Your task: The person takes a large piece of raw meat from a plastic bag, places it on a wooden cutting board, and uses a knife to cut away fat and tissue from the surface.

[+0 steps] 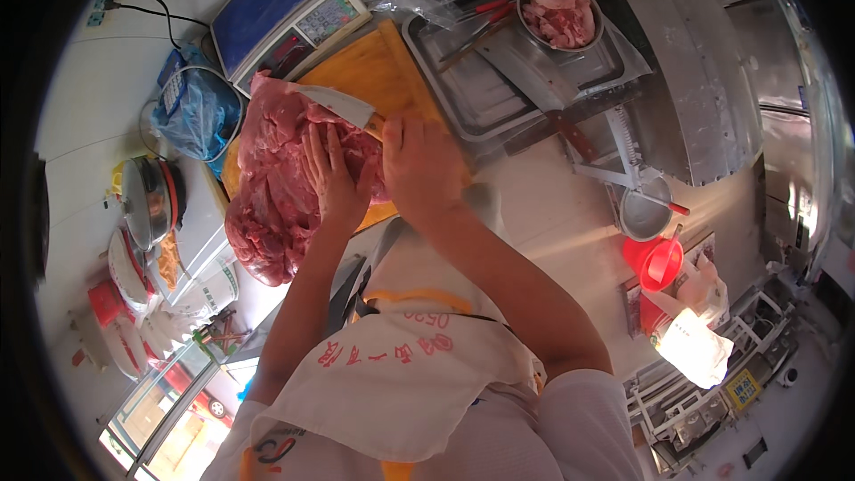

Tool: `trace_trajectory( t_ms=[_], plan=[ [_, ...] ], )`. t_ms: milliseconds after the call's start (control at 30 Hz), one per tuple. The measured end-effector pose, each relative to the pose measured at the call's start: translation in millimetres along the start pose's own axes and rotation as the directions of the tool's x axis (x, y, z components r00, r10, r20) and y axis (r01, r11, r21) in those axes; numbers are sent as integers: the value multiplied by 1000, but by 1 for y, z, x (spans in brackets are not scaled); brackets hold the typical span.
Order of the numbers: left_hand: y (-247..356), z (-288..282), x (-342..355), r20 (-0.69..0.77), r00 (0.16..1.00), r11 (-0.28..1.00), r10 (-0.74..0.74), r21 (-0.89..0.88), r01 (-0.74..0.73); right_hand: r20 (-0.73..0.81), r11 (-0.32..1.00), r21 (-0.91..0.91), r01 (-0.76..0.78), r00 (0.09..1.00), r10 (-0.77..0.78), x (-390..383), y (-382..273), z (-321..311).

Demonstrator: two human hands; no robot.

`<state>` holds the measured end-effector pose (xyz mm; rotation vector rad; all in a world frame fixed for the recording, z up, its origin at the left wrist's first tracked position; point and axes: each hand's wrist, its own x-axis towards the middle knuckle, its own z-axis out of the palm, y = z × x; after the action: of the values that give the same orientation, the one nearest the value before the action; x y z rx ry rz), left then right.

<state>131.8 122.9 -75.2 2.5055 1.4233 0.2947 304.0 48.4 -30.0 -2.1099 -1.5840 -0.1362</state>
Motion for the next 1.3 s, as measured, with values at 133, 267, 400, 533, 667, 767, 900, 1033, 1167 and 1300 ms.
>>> trace_trajectory(
  t_ms=[133, 267, 400, 533, 667, 767, 900, 1033, 1167, 1300],
  plan=[
    [9, 11, 1, 11, 1000, 1000, 2, 11, -2, -3, 998, 55, -19, 1000, 19, 8, 3, -5],
    [3, 15, -2, -48, 999, 999, 25, 39, -23, 163, 996, 90, -28, 987, 13, 14, -7, -3],
    [27, 25, 9, 5, 999, 997, 40, -63, -40, 4, 977, 149, -152, 988, 153, 12, 1, -18],
    [52, 45, 3, 68, 970, 965, 235, -138, -224, 19, 975, 139, -174, 985, 174, 0, 8, -34],
    [57, 31, -28, -29, 968, 888, 248, -393, -239, 68, 941, 214, -263, 965, 254, -15, 2, -45],
    [40, 4, -45, -57, 988, 948, 141, -281, -151, 119, 876, 327, -355, 935, 335, -16, -7, -54],
    [21, -17, -51, -80, 974, 919, -211, -357, 170, 134, 873, 297, -386, 922, 363, -33, -18, -45],
    [12, -20, -72, -15, 994, 918, -109, -385, 95, 272, 745, 405, -530, 848, 455, -39, -38, -46],
    [-8, -35, -66, -39, 997, 945, -66, -323, 50, 305, 680, 378, -629, 778, 550, -41, -48, -50],
    [-26, -23, -11, -245, 960, 933, 134, -295, -206, 274, 646, 377, -664, 746, 607, -56, -42, -50]
  ],
)
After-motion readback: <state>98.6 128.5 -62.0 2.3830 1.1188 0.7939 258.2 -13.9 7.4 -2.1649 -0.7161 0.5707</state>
